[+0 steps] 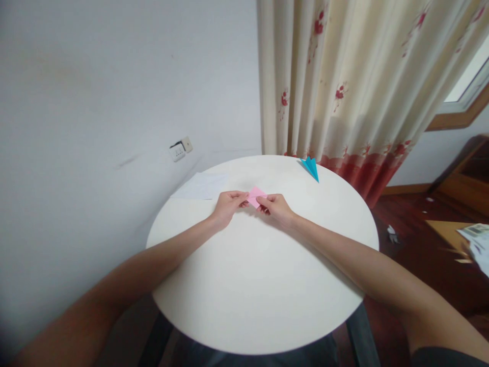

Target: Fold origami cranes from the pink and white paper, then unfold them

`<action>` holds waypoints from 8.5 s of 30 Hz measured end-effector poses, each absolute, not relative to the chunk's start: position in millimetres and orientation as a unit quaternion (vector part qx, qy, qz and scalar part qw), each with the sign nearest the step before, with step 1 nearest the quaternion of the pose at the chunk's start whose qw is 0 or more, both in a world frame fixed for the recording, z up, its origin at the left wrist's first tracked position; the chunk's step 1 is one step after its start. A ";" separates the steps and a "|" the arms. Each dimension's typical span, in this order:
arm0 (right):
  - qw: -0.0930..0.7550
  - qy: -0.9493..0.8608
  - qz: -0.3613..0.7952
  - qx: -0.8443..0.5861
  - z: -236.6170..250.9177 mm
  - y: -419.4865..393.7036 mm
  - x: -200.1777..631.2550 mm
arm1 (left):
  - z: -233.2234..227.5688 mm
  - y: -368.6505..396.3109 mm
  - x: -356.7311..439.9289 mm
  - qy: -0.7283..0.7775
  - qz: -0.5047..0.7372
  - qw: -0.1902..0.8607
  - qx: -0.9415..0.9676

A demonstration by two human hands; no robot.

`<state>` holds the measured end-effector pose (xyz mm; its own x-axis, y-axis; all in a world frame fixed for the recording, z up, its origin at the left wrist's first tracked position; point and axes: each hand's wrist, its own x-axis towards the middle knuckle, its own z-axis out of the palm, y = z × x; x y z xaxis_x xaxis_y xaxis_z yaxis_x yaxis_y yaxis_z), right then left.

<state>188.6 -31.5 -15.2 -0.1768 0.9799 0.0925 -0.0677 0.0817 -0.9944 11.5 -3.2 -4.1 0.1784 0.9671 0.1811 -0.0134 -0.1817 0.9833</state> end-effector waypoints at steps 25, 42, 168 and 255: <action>0.520 -0.715 0.165 -0.438 -12.9 -40.0 185.3 | -5.5 -2.9 11.0 0.306 0.436 0.493 0.688; 0.435 -0.654 0.435 -0.441 -20.4 -26.8 189.8 | -14.2 3.2 8.9 0.367 0.373 0.585 0.620; 0.263 -0.857 0.114 -0.428 -11.4 -21.4 217.8 | 0.0 13.6 -16.0 0.231 0.211 0.191 0.930; 0.244 -0.862 0.256 -0.363 5.1 -38.6 218.4 | -5.3 23.5 -22.1 0.252 0.300 0.213 0.895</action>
